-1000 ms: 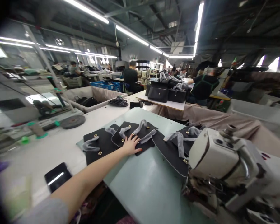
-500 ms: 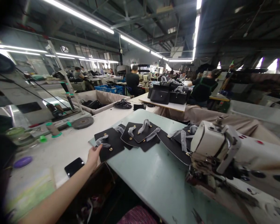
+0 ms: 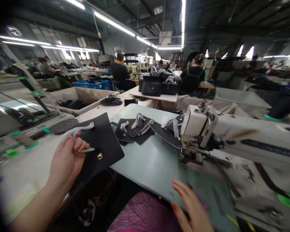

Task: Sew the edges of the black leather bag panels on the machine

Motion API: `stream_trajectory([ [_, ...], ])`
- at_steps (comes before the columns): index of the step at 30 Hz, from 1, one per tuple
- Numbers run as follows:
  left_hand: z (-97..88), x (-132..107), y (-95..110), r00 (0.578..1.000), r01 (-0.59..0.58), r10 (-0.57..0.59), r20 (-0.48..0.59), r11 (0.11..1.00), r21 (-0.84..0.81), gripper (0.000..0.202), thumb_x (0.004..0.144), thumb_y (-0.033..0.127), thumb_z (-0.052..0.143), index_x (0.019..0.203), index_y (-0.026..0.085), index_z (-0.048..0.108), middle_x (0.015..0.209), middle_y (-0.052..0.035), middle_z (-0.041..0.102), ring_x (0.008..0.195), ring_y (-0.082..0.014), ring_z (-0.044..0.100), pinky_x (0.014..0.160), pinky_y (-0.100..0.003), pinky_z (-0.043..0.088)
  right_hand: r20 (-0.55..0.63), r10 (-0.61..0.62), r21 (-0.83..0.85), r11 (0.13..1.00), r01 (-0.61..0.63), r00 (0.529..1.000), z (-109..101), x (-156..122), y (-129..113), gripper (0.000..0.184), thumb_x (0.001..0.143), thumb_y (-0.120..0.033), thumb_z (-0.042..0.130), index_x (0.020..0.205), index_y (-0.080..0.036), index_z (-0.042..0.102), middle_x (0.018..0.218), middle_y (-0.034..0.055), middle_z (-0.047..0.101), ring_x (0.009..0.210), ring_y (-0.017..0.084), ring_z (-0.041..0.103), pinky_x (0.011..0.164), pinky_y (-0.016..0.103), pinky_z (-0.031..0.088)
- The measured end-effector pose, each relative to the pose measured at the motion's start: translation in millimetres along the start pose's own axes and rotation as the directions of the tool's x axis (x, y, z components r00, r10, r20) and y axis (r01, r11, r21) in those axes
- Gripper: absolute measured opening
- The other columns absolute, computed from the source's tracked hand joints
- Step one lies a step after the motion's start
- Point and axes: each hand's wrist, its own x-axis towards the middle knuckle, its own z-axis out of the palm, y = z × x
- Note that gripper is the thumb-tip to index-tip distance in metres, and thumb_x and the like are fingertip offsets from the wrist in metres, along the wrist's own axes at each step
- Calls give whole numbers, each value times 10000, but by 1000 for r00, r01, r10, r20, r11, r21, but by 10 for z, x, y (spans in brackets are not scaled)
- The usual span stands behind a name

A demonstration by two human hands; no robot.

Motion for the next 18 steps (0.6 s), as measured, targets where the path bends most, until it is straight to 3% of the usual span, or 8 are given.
stream_trajectory([
  [2, 274, -240, 70, 996, 58, -52, 72, 994, -93, 150, 873, 298, 644, 943, 166, 638, 575, 63, 349, 563, -78, 345, 641, -194, 460, 106, 162, 289, 939, -187, 981, 328, 47, -168, 494, 933, -487, 529, 1377, -271, 519, 1407, 131, 523, 1254, 281, 544, 1010, 442, 492],
  [5, 648, -517, -20, 973, 195, -169, 158, 967, -166, 163, 865, 307, 660, 943, 165, 646, 582, 63, 341, 562, -76, 338, 655, -199, 487, 205, 277, 674, 655, -341, 939, 702, 201, -427, 648, 884, -619, 538, 1389, -218, 464, 1364, 173, 546, 1181, 283, 596, 895, 422, 551],
  [7, 839, -656, -177, 946, 290, -250, 208, 938, -190, 194, 845, 322, 688, 953, 165, 649, 592, 65, 343, 565, -73, 338, 668, -202, 504, 241, 347, 758, 515, -399, 906, 810, 281, -522, 659, 805, -618, 646, 1289, -186, 529, 1124, 143, 667, 997, 253, 666, 734, 345, 586],
  [9, 972, -769, -372, 918, 367, -319, 234, 908, -202, 216, 829, 341, 707, 950, 171, 652, 593, 69, 344, 564, -71, 344, 678, -203, 520, 194, 468, 792, 444, -419, 862, 819, 306, -529, 584, 762, -592, 697, 1148, -168, 585, 905, 78, 682, 803, 196, 669, 584, 257, 561],
  [12, 1028, -933, -683, 873, 470, -423, 244, 864, -182, 230, 807, 350, 725, 953, 182, 666, 601, 68, 392, 573, -67, 398, 712, -208, 545, 74, 575, 791, 464, -400, 815, 716, 259, -416, 470, 778, -555, 686, 1002, -151, 602, 762, 30, 639, 648, 142, 614, 483, 197, 497],
  [14, 943, -1091, -888, 818, 563, -538, 203, 821, -94, 261, 784, 337, 737, 997, 195, 682, 710, 33, 550, 676, -82, 527, 767, -212, 556, 17, 592, 745, 530, -405, 806, 617, 213, -310, 395, 812, -529, 650, 890, -147, 583, 697, 14, 600, 597, 123, 573, 466, 185, 468],
  [16, 760, -1310, -1073, 717, 686, -683, 141, 727, 31, 310, 756, 331, 747, 1043, 228, 689, 980, -20, 670, 935, -138, 625, 834, -222, 551, -31, 588, 675, 609, -417, 808, 526, 180, -220, 352, 849, -493, 604, 767, -160, 523, 628, -10, 538, 547, 101, 510, 457, 174, 423],
  [18, 528, -1568, -1217, 585, 796, -808, 69, 589, 140, 321, 730, 351, 755, 1035, 273, 695, 1203, -27, 660, 1188, -206, 575, 891, -263, 539, -74, 556, 586, 696, -415, 828, 462, 163, -168, 352, 881, -442, 561, 680, -174, 451, 573, -33, 462, 510, 80, 435, 450, 167, 357],
])
